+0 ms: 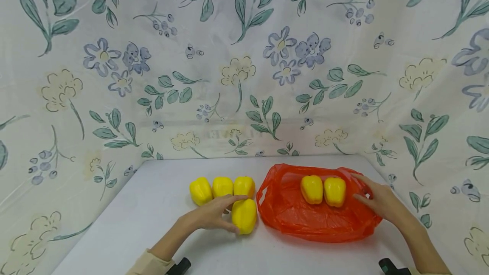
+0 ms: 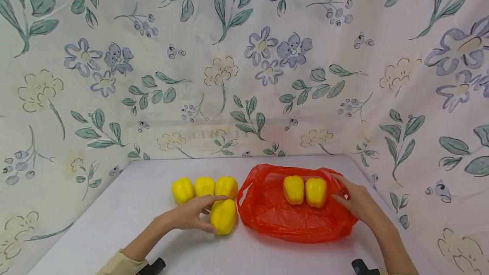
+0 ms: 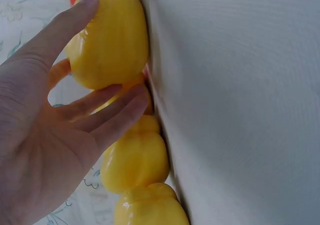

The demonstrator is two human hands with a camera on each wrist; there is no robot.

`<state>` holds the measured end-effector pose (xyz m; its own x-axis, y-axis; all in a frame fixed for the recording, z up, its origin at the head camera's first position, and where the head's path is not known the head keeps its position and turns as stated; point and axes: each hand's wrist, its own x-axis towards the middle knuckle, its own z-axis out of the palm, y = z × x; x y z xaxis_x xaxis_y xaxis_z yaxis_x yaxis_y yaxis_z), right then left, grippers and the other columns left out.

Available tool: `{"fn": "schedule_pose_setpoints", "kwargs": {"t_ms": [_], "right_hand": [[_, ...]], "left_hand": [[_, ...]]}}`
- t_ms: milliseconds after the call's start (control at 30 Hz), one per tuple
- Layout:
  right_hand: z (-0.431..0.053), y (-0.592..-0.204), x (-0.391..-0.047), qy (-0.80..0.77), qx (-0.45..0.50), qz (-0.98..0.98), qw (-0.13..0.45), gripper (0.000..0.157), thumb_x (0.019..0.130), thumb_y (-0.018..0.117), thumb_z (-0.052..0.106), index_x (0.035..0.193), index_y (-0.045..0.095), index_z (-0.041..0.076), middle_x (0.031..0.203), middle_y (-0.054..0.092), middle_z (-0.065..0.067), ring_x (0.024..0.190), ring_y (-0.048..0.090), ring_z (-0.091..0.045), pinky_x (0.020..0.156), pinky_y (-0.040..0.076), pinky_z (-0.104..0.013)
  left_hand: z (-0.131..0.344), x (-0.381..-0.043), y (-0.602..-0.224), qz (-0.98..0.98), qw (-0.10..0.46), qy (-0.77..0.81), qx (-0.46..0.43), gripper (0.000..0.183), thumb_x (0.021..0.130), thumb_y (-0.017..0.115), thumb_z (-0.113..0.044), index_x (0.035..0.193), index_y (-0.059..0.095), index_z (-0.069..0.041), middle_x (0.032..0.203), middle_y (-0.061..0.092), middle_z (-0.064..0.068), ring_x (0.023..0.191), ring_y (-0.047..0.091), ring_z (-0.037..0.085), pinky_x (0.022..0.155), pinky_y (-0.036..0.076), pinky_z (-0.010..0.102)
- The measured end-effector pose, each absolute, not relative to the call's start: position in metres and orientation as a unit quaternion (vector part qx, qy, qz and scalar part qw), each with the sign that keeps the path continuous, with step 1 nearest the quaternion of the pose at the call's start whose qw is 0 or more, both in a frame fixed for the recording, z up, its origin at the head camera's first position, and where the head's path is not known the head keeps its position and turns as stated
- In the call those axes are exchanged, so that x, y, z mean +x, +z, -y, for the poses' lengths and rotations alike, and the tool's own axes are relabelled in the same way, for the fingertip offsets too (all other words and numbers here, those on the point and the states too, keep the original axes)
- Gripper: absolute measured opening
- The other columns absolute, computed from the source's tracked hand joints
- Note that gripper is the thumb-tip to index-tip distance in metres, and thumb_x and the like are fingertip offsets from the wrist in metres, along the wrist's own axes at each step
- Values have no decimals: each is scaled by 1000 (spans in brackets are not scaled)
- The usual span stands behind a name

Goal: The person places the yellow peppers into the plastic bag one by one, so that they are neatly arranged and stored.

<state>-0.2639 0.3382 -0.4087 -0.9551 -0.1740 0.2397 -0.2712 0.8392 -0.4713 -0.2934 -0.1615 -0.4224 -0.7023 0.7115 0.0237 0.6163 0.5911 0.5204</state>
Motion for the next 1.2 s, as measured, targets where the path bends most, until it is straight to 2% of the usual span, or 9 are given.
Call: {"fn": "schedule_pose_setpoints", "kwargs": {"t_ms": [200, 767, 967, 1200], "right_hand": [[-339, -408, -265, 251, 119, 956, 100, 65, 87, 72, 18, 143, 41, 5, 95, 68, -15, 60, 56, -11, 52, 54, -19], [-339, -405, -264, 265, 120, 953, 87, 66, 89, 71, 19, 146, 39, 9, 88, 64, -10, 57, 55, -10, 50, 52, -19], [-339, -408, -264, 270, 117, 952, 80, 67, 89, 71, 20, 147, 38, 12, 87, 63, -8, 53, 54, -10, 50, 52, -20], [-338, -409, -264, 267, 122, 952, 89, 66, 89, 71, 21, 146, 40, 9, 88, 63, -8, 53, 54, -9, 49, 51, -20]], "left_hand": [[160, -294, -423, -883, 106, 268, 370, 85, 78, 79, -47, 149, 36, -29, 139, 52, -5, 107, 54, 7, 94, 54, 26], [157, -292, -424, -881, 122, 285, 358, 85, 78, 82, -41, 147, 35, -30, 135, 50, -1, 110, 52, 8, 93, 54, 23], [157, -291, -425, -889, 118, 265, 355, 90, 76, 83, -43, 149, 31, -33, 132, 49, -4, 107, 51, 6, 94, 53, 26], [159, -289, -424, -891, 114, 260, 354, 89, 76, 81, -47, 149, 33, -31, 126, 52, -6, 100, 52, 4, 90, 53, 24]]}}
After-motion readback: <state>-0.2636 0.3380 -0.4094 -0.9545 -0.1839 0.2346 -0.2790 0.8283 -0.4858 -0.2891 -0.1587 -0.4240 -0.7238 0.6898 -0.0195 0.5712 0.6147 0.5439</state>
